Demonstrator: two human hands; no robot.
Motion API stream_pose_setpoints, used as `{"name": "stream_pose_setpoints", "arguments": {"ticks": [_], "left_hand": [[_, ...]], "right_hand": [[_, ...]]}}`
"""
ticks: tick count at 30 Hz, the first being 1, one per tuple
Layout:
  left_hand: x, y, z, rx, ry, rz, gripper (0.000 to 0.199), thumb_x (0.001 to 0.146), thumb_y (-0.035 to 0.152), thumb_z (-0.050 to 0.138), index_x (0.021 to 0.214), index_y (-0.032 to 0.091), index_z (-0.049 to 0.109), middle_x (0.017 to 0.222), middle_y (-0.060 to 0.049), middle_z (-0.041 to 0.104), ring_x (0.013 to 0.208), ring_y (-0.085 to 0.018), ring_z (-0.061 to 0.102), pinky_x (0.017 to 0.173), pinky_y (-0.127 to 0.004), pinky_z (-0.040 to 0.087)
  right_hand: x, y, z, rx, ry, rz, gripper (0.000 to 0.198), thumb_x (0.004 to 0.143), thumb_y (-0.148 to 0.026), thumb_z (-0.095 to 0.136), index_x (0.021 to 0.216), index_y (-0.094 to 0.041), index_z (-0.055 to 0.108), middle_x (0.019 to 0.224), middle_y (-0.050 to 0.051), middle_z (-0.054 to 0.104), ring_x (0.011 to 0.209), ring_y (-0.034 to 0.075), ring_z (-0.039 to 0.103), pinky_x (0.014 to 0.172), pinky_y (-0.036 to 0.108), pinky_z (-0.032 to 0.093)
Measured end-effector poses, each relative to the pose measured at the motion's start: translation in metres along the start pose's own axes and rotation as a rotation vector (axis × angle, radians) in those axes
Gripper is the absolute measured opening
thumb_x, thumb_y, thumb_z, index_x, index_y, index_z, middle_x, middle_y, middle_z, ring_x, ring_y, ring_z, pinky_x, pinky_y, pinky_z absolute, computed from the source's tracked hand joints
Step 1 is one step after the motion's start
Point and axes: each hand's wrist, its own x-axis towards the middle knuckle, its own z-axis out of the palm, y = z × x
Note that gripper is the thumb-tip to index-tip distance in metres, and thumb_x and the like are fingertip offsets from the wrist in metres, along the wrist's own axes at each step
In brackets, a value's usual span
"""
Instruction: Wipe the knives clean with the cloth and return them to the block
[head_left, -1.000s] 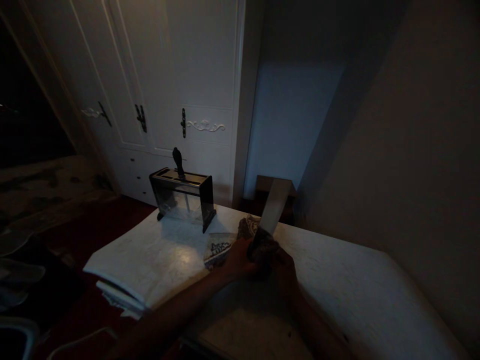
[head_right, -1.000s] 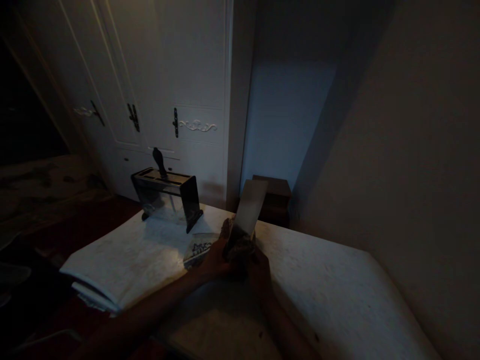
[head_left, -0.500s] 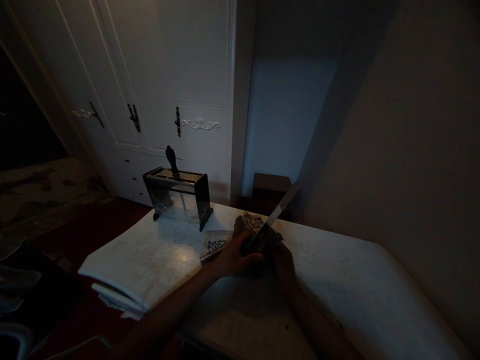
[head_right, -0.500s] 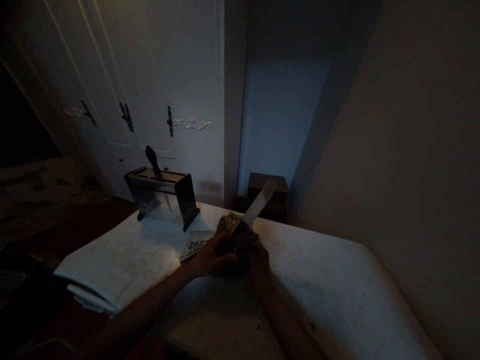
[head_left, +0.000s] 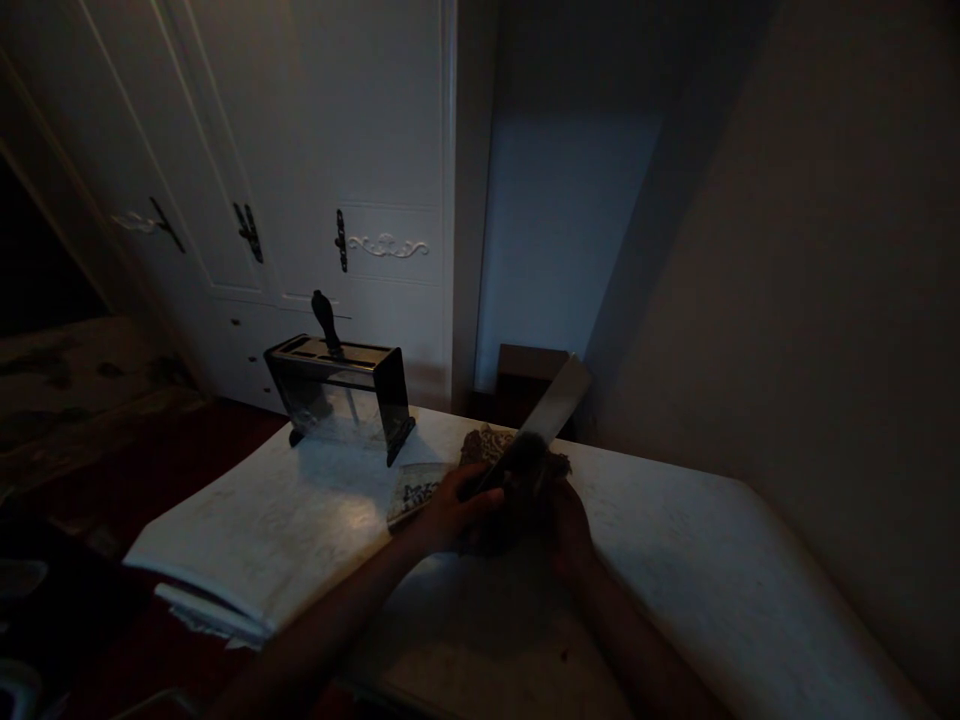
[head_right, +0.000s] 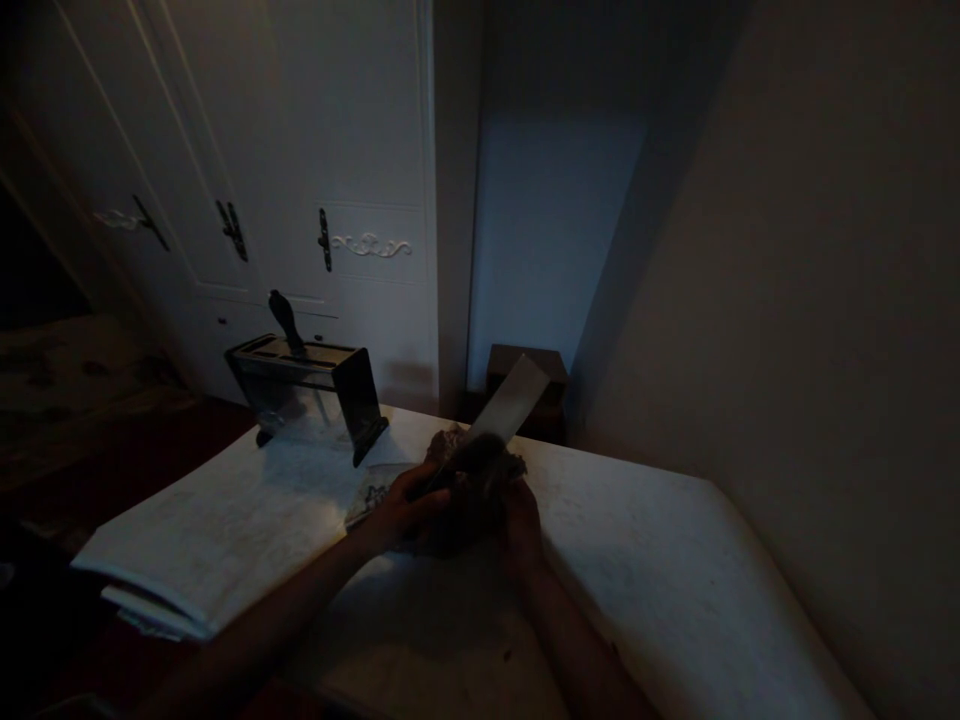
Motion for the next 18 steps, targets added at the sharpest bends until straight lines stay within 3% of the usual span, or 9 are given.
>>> {"name": "stream_pose_setpoints", "arguments": {"ticks": [6, 9, 12, 15, 18], "left_hand": [[0.003, 0.007, -0.012, -0.045, -0.073, -0.107, 0.052, 0.072, 0.053, 0.073, 0.1, 0.012, 0.061, 0.067, 0.001, 0.055, 0.043, -0.007, 0.046, 0.039, -0.02, 0.037], [0.003, 0.006, -0.016, 0.014, -0.108, -0.128, 0.053, 0.071, 0.047, 0.075, 0.108, 0.012, 0.061, 0.077, -0.003, 0.062, 0.05, -0.01, 0.052, 0.045, -0.023, 0.043], [0.002, 0.009, -0.018, 0.089, -0.101, -0.057, 0.063, 0.067, 0.037, 0.08, 0.121, 0.016, 0.056, 0.104, -0.008, 0.067, 0.084, -0.021, 0.065, 0.073, -0.033, 0.054], [-0.001, 0.014, -0.017, 0.116, -0.126, 0.073, 0.082, 0.063, 0.031, 0.084, 0.136, 0.021, 0.046, 0.132, -0.011, 0.057, 0.12, -0.029, 0.055, 0.103, -0.043, 0.044], [-0.004, 0.015, -0.012, 0.144, -0.11, 0.174, 0.087, 0.065, 0.031, 0.084, 0.141, 0.023, 0.042, 0.144, -0.013, 0.048, 0.132, -0.03, 0.047, 0.112, -0.044, 0.037]], "right_hand": [[0.006, 0.003, -0.001, 0.028, 0.113, 0.073, 0.041, 0.05, -0.03, 0.085, 0.086, -0.017, 0.07, 0.084, 0.004, 0.074, 0.075, 0.021, 0.067, 0.073, 0.033, 0.055], [0.008, 0.006, -0.004, 0.017, 0.168, 0.058, 0.038, 0.05, -0.026, 0.082, 0.085, -0.017, 0.07, 0.08, 0.003, 0.073, 0.071, 0.019, 0.066, 0.068, 0.031, 0.054], [0.011, 0.011, -0.009, 0.036, 0.191, 0.044, 0.031, 0.053, -0.021, 0.077, 0.083, -0.017, 0.07, 0.079, 0.003, 0.073, 0.071, 0.02, 0.066, 0.069, 0.032, 0.055], [0.016, 0.017, -0.014, 0.09, 0.189, 0.09, 0.023, 0.058, -0.022, 0.073, 0.081, -0.018, 0.069, 0.079, 0.003, 0.073, 0.073, 0.021, 0.067, 0.075, 0.035, 0.056], [0.02, 0.022, -0.017, 0.137, 0.113, 0.118, 0.022, 0.072, -0.034, 0.068, 0.086, -0.018, 0.071, 0.086, 0.006, 0.074, 0.081, 0.023, 0.069, 0.081, 0.038, 0.057]]}}
